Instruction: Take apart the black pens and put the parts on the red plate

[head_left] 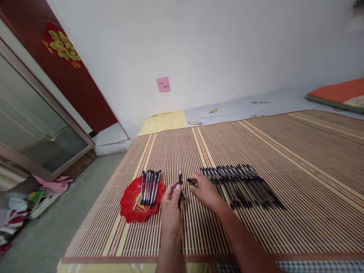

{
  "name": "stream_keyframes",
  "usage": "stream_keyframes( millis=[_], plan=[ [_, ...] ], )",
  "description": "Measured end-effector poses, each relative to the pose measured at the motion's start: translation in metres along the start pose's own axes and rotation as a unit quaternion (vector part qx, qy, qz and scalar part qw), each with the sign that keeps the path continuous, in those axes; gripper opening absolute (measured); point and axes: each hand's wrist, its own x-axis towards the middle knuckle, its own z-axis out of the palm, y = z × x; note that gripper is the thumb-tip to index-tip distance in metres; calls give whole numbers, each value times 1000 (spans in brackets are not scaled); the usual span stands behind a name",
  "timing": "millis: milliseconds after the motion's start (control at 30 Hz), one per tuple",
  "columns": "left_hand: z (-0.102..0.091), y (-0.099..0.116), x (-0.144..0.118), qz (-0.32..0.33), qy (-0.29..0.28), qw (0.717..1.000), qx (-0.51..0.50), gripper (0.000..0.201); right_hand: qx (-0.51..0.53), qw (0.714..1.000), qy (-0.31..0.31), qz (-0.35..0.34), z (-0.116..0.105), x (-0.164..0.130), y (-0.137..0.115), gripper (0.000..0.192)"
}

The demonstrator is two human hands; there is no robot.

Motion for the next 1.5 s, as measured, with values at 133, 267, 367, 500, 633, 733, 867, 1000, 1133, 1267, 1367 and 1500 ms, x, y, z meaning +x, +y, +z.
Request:
stream_keyframes(
  millis=[133, 267, 367, 500, 633, 733, 867, 1000, 1133, 1267, 1367, 1500],
  plan=[
    [3, 2, -3, -23, -3, 1000, 10, 39, 288, 953, 81, 42, -25, 6, -3, 17],
    [8, 3, -7, -36, -20, 999, 21, 39, 454, 883, 109, 37, -43, 2, -13, 27],
    [10, 2, -8, -30, -51, 997, 42, 38, 476, 874, 96, 18, -48, -1, -19, 26],
    [9, 0, -9, -22, -85, 994, 57, 36, 473, 878, 74, -9, -49, -2, -22, 22],
    [9, -1, -10, -26, -96, 993, 60, 34, 460, 886, 53, -19, -53, -3, -21, 18],
    [9, -1, -11, -27, -99, 993, 57, 33, 441, 896, 47, -23, -58, -5, -22, 16],
    [9, 1, -12, -21, -106, 992, 67, 32, 410, 911, 22, -36, -64, -8, -27, 15],
    [10, 4, -14, -18, -109, 992, 60, 33, 372, 927, -30, -46, -65, -10, -31, 14],
    [12, 8, -15, -21, -112, 993, 44, 37, 346, 933, -81, -59, -63, -11, -32, 13],
    [14, 6, -15, -16, -109, 994, 27, 37, 341, 933, -96, -58, -60, -11, -30, 14],
    [12, 1, -15, -15, -100, 995, 20, 35, 327, 938, -95, -57, -57, -9, -29, 14],
    [8, -6, -13, -7, -94, 995, 43, 33, 320, 942, -89, -48, -49, -8, -29, 17]
  ],
)
